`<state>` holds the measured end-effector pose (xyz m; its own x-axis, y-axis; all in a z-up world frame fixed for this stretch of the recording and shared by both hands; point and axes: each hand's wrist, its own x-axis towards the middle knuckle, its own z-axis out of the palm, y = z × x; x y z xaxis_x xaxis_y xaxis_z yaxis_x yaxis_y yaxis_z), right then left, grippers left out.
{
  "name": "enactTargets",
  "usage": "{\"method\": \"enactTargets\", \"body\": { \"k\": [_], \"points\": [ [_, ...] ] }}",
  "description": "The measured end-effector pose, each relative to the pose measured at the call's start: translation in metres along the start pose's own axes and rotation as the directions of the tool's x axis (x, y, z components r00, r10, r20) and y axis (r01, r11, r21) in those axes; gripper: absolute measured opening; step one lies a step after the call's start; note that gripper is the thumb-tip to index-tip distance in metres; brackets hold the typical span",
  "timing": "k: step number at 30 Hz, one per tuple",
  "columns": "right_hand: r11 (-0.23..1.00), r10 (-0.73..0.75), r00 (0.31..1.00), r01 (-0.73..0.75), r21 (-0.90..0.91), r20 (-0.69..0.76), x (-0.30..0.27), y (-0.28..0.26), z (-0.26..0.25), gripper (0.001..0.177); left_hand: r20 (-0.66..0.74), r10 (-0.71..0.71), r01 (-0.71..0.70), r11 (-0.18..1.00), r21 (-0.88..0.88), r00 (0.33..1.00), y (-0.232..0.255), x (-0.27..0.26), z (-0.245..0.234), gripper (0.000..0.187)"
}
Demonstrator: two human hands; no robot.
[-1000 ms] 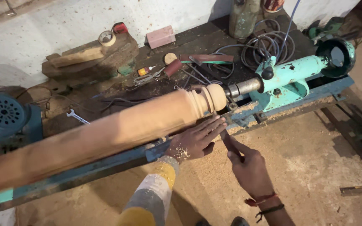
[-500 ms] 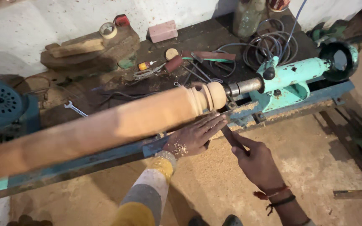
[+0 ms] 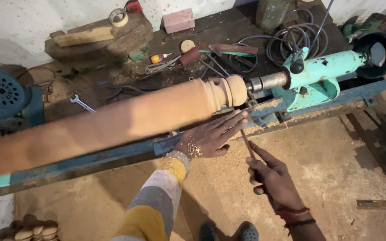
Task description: The person shapes a piece of wood on a lathe using a metal tool, then uses a knife to work on a separate small component.
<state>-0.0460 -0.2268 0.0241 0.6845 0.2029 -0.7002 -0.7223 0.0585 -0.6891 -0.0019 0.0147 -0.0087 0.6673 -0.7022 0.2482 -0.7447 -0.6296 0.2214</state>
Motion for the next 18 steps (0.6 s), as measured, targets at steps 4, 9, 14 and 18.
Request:
{"method": "enactTargets", "body": {
  "k": [4, 9, 14, 18],
  "points": [
    [0.996, 0.048, 0.998, -0.044, 0.079, -0.05, -0.006, -0.002, 0.013, 0.051, 0.007, -0.002, 0.001, 0.999, 0.049, 1.0, 0.001, -0.001, 0.0, 0.093],
    [0.996, -0.068, 0.998, 0.069, 0.06, -0.014, -0.002, 0.008, 0.02, 0.05, -0.013, 0.02, -0.019, 0.999, 0.049, 1.0, -0.001, -0.002, 0.0, 0.088],
    [0.994, -0.107, 0.994, 0.108, 0.034, -0.038, 0.004, 0.013, 0.027, 0.059, -0.023, 0.0, 0.001, 1.0, 0.018, 1.0, 0.0, -0.002, -0.001, 0.086],
    [0.993, -0.109, 0.994, 0.11, 0.047, -0.023, 0.007, 0.013, 0.027, 0.061, -0.049, -0.033, 0.033, 0.999, -0.001, 0.998, 0.0, -0.002, -0.003, 0.084]
  ]
}}
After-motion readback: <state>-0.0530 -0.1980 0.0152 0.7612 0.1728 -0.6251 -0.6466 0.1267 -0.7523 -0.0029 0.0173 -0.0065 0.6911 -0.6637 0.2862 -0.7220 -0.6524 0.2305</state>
